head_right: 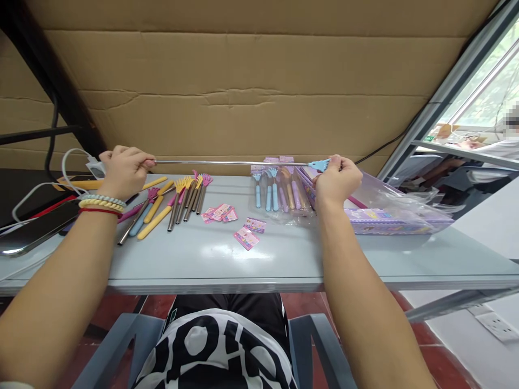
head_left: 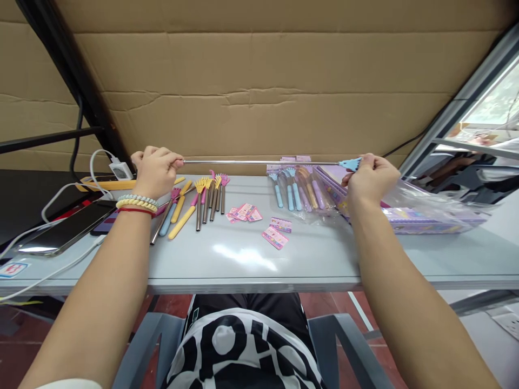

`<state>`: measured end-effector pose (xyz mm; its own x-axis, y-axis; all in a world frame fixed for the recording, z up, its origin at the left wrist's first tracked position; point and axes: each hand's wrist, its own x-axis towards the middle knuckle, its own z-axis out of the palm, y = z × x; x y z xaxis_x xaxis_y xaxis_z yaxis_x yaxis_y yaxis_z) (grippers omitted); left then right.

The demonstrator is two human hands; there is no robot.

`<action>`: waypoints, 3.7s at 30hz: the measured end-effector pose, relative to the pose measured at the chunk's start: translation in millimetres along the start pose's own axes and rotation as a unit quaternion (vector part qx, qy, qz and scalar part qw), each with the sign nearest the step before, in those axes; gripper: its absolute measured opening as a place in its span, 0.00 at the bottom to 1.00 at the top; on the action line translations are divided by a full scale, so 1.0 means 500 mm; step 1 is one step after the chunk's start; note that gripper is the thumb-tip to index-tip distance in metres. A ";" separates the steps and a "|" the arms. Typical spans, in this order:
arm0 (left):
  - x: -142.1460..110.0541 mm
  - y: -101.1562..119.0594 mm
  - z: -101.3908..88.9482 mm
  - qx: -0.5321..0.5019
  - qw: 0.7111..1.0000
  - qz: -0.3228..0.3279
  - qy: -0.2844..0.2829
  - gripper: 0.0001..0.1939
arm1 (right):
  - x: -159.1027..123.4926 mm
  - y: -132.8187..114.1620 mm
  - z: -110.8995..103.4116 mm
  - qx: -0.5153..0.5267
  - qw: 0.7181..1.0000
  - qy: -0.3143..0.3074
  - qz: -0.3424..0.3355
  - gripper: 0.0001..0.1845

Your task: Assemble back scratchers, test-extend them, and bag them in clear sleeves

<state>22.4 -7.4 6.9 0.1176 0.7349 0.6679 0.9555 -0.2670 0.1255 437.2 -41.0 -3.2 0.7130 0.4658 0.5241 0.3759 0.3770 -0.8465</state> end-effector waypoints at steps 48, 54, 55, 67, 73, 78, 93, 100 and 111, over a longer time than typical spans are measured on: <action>-0.078 0.253 0.037 0.071 0.983 0.101 -0.133 0.16 | -0.196 -0.019 0.074 0.054 0.818 -0.572 0.042 0.50; -0.084 0.257 0.045 0.028 0.983 0.116 -0.141 0.16 | -0.180 -0.029 0.065 -0.021 0.836 -0.543 -0.078 0.38; -0.083 0.253 0.045 0.020 0.981 0.125 -0.146 0.16 | -0.171 -0.032 0.061 -0.055 0.843 -0.523 -0.116 0.32; -0.073 0.231 0.038 0.027 0.983 0.107 -0.146 0.17 | -0.022 0.003 -0.008 -0.491 0.848 -0.197 -0.008 0.13; -0.072 0.231 0.039 0.023 0.984 0.104 -0.145 0.18 | -0.018 0.020 0.001 -0.501 0.836 -0.224 0.001 0.10; -0.073 0.234 0.038 0.006 0.982 0.100 -0.159 0.18 | -0.019 0.021 0.007 -0.491 0.843 -0.219 0.002 0.10; -0.075 0.232 0.046 -0.028 0.974 0.152 -0.163 0.20 | -0.015 0.015 0.009 -0.441 0.872 -0.212 0.002 0.11; -0.078 0.231 0.052 -0.057 0.970 0.178 -0.153 0.20 | -0.081 -0.017 0.027 -0.151 0.933 -0.292 -0.147 0.17; -0.085 0.235 0.058 0.001 0.963 0.227 -0.148 0.21 | -0.154 -0.030 0.051 -0.111 0.832 -0.537 -0.078 0.13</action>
<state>137.3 -51.9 -28.3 0.5940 0.6885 0.4160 0.7884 -0.6011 -0.1309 361.5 -62.2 -28.3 -0.2509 0.9172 0.3095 0.5996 0.3983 -0.6942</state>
